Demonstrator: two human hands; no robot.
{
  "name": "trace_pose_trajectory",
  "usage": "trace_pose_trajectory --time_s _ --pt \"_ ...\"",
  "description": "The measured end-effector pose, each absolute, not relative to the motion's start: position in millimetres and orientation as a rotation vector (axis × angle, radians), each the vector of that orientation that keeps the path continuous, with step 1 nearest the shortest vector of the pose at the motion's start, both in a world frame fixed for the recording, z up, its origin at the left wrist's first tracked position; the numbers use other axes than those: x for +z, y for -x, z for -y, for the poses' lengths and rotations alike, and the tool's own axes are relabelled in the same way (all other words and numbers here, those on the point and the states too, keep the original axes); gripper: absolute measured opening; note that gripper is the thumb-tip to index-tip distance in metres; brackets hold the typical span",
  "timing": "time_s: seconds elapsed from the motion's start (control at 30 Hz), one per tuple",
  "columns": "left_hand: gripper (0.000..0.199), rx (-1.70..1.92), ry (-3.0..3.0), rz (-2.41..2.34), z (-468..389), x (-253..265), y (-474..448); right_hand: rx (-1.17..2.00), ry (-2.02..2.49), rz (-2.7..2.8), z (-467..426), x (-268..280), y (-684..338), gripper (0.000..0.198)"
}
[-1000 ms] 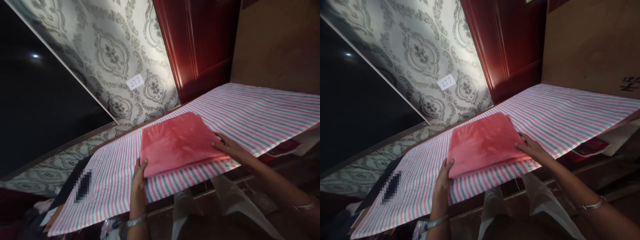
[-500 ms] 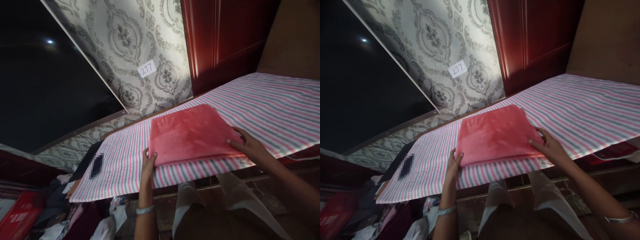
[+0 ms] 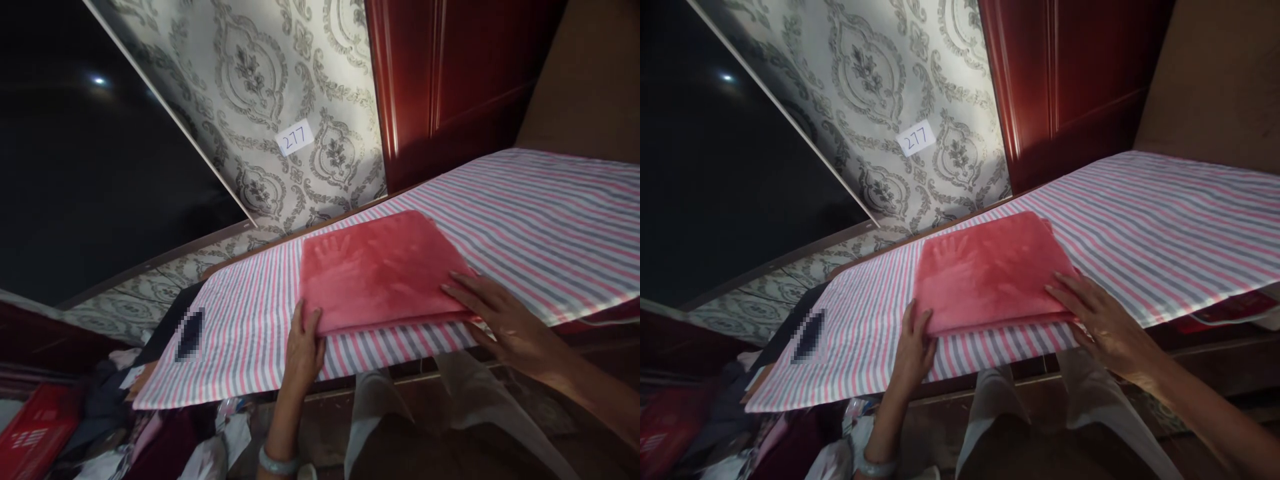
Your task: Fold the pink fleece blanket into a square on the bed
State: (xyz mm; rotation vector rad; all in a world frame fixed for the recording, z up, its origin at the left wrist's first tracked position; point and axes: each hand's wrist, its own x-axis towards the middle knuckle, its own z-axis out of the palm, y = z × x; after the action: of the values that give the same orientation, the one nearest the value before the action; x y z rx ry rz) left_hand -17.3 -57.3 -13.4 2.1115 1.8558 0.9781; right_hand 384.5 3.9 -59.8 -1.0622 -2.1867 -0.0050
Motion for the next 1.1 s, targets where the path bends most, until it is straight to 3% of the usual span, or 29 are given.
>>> trace_pose_trajectory --time_s 0.4,0.5,0.67,0.8,0.9,1.0,1.1 --pt "0.049 1.163 -1.974 -1.862 36 -6 18 -0.131 1.116 2.025 -20 -56 -376 0.052" --pt "0.045 1.262 -2.055 -1.827 28 28 23 -0.219 1.042 1.984 -30 -18 -381 0.042" --pt "0.03 1.566 -2.327 -1.828 6 129 26 -0.348 1.067 1.828 -52 91 -385 0.035" --pt "0.03 1.745 -2.14 -1.56 -22 204 31 -0.127 1.155 1.686 -69 170 -383 0.046" --pt "0.029 1.727 -1.962 -1.414 -54 230 42 0.125 1.269 1.693 -99 202 -382 0.051" --pt "0.028 1.615 -1.739 -1.47 -90 218 51 0.394 1.288 1.808 -146 196 -376 0.055" --pt "0.018 1.398 -1.476 -1.751 -117 171 47 0.574 1.399 1.862 -189 150 -360 0.043"
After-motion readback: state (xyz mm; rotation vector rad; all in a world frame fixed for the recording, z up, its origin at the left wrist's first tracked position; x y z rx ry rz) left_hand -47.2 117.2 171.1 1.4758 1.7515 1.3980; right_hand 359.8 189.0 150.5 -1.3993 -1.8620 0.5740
